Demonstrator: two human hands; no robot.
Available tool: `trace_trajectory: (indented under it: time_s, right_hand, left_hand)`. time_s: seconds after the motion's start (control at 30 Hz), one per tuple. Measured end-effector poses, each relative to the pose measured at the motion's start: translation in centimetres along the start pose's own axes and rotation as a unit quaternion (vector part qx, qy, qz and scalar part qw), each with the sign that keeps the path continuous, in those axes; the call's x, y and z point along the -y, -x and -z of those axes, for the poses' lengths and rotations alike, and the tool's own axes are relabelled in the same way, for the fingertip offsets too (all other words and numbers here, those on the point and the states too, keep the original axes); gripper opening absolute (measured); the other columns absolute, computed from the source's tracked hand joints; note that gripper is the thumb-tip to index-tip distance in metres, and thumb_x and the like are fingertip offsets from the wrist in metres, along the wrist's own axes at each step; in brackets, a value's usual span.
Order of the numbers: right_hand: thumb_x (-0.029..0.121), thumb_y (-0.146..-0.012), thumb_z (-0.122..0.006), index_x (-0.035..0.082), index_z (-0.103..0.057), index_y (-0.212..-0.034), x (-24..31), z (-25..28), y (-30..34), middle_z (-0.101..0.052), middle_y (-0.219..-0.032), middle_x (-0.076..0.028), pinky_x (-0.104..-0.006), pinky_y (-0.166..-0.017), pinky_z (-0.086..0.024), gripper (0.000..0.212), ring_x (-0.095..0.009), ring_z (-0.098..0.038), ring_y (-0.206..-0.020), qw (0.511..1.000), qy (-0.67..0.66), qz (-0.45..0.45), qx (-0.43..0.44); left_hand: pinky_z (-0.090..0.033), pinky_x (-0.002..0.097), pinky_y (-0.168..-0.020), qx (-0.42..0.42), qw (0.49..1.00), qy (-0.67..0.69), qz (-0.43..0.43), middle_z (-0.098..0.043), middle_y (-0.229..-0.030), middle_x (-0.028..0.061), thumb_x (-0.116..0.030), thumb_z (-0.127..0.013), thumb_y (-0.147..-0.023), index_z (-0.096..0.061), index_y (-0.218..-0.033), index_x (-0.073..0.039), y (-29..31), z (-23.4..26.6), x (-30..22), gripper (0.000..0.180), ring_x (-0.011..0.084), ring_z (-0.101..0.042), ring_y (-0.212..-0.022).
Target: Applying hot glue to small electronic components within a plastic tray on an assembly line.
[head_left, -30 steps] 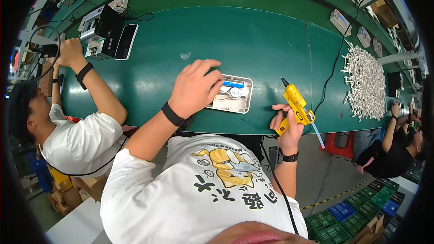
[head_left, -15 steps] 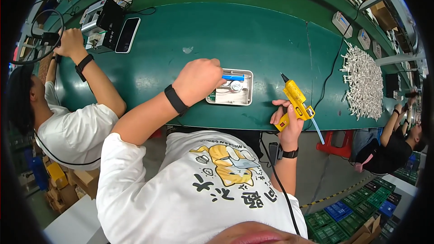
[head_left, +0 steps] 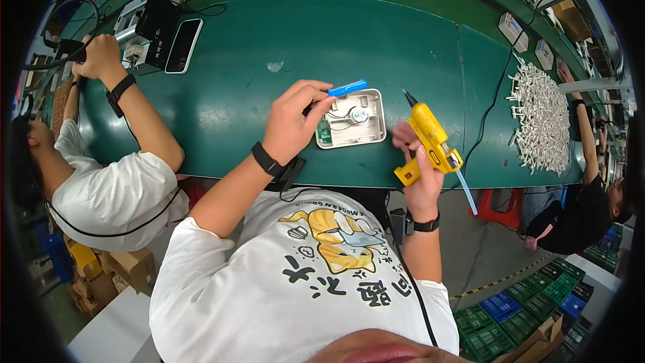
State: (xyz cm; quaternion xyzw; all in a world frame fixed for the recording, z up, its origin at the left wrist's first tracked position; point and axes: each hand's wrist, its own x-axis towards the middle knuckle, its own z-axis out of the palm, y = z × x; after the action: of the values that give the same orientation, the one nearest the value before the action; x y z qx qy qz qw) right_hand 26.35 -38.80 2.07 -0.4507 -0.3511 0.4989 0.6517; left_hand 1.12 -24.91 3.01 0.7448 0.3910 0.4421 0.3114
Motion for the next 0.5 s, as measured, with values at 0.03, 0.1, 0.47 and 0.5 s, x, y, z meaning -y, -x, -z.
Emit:
trace_trajectory:
  time_s: [0.03,0.1,0.47,0.5]
  right_hand:
    - [0.020,-0.110,-0.057,0.004,-0.062,-0.115,-0.4,-1.2,-0.9,-0.066,-0.140,-0.027,-0.0508,-0.103,-0.055,0.018,-0.034,-0.067,-0.119,1.000,0.015,0.008,-0.007]
    - [0.020,-0.109,-0.058,0.004,-0.062,-0.115,-0.4,-2.8,-1.2,-0.065,-0.144,-0.027,-0.0530,-0.111,-0.052,0.018,-0.037,-0.065,-0.131,0.999,0.030,0.015,-0.012]
    - [0.021,-0.108,-0.063,0.001,-0.066,-0.124,3.1,-1.4,1.4,-0.073,-0.124,-0.017,-0.0428,-0.094,-0.058,0.026,-0.026,-0.072,-0.103,0.987,0.088,-0.107,0.079]
    - [0.021,-0.108,-0.063,0.001,-0.066,-0.124,3.6,-1.8,1.2,-0.073,-0.124,-0.017,-0.0428,-0.094,-0.058,0.026,-0.026,-0.072,-0.103,0.987,0.089,-0.109,0.079]
  left_hand:
    - [-0.060,0.0331,-0.077,-0.008,0.999,0.023,0.036,-0.078,-0.112,0.0123,-0.008,-0.079,-0.099,-0.071,-0.098,-0.001,0.1,-0.3,0.2,0.011,0.0196,-0.074,-0.090]
    - [-0.059,0.0315,-0.078,-0.018,0.996,0.045,0.074,-0.078,-0.112,0.0129,-0.006,-0.078,-0.100,-0.071,-0.100,0.000,0.4,-0.6,0.3,0.010,0.0169,-0.075,-0.091]
    - [-0.060,0.0313,-0.082,-0.115,0.963,0.207,0.131,-0.075,-0.114,0.0149,-0.007,-0.073,-0.105,-0.063,-0.105,0.002,2.9,-1.2,1.2,0.014,0.0160,-0.072,-0.089]
    - [-0.060,0.0313,-0.082,-0.115,0.962,0.207,0.134,-0.075,-0.114,0.0149,-0.007,-0.073,-0.105,-0.063,-0.105,0.002,3.1,-1.4,1.3,0.014,0.0160,-0.072,-0.089]
